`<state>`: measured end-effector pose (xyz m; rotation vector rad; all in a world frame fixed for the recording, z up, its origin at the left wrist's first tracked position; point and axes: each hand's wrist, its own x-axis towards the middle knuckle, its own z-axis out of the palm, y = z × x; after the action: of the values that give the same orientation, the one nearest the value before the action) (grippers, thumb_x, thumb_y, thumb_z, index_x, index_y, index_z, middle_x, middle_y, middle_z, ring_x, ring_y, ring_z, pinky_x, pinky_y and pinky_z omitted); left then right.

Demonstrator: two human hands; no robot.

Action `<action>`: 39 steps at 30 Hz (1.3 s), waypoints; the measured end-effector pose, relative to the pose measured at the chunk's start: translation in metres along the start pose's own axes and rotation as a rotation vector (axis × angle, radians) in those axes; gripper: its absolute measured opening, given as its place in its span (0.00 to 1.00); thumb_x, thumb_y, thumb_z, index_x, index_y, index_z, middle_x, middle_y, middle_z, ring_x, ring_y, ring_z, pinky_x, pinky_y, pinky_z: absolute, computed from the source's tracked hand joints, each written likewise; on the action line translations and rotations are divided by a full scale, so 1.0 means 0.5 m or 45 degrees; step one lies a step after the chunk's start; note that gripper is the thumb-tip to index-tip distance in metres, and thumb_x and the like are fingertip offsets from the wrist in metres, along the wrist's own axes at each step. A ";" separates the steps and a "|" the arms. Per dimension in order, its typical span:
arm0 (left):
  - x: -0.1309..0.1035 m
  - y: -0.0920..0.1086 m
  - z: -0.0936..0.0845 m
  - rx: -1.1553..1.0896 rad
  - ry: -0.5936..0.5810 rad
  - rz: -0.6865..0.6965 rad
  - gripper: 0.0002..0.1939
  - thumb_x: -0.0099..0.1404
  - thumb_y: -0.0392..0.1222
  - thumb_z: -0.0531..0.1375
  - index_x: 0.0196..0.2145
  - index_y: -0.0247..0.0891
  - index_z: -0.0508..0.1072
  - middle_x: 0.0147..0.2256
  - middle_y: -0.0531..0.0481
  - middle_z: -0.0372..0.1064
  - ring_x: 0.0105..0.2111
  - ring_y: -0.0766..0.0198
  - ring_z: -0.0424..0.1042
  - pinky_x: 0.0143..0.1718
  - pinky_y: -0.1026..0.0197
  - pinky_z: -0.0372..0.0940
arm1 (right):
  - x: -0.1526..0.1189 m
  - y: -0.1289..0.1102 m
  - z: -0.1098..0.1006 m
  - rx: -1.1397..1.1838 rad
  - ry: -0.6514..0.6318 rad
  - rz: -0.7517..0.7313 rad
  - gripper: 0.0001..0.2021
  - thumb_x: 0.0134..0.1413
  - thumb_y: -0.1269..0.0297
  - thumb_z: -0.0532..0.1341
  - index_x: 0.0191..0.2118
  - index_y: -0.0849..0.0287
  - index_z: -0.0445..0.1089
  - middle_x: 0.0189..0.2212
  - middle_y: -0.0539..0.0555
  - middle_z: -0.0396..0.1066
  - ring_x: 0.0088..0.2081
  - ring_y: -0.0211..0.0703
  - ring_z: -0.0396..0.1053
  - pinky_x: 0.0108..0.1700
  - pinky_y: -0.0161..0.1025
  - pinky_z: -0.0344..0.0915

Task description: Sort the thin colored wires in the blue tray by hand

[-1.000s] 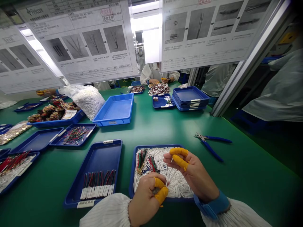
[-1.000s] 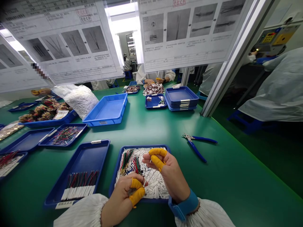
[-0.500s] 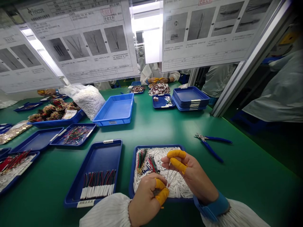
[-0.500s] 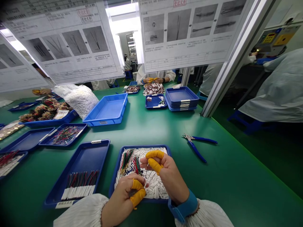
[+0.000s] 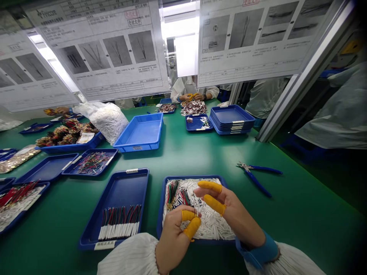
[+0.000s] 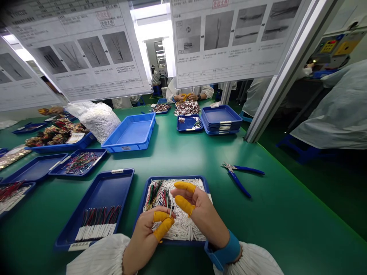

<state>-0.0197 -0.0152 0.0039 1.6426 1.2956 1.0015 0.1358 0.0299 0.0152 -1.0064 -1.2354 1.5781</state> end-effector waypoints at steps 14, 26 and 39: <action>0.001 0.000 -0.001 0.024 -0.024 -0.004 0.07 0.59 0.37 0.56 0.28 0.33 0.74 0.31 0.46 0.70 0.29 0.62 0.69 0.32 0.63 0.63 | 0.000 -0.002 0.008 -0.312 -0.204 -0.131 0.10 0.47 0.61 0.61 0.34 0.61 0.73 0.31 0.55 0.72 0.34 0.44 0.68 0.39 0.40 0.65; -0.003 0.001 0.000 -0.016 0.055 -0.046 0.03 0.56 0.34 0.58 0.28 0.35 0.72 0.31 0.47 0.71 0.33 0.61 0.70 0.36 0.62 0.64 | 0.002 -0.001 0.008 -0.231 -0.041 -0.101 0.06 0.42 0.62 0.64 0.26 0.60 0.72 0.25 0.52 0.71 0.30 0.43 0.67 0.33 0.38 0.65; -0.002 0.002 0.002 0.044 0.031 0.048 0.05 0.55 0.34 0.59 0.24 0.34 0.73 0.29 0.47 0.71 0.28 0.64 0.69 0.31 0.65 0.64 | 0.001 0.024 0.019 -0.469 -0.036 -0.153 0.09 0.43 0.58 0.62 0.26 0.60 0.69 0.24 0.53 0.70 0.29 0.43 0.67 0.33 0.39 0.65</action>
<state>-0.0188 -0.0165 0.0044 1.6916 1.3092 1.0301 0.1249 0.0263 0.0049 -1.1152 -1.6142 1.3024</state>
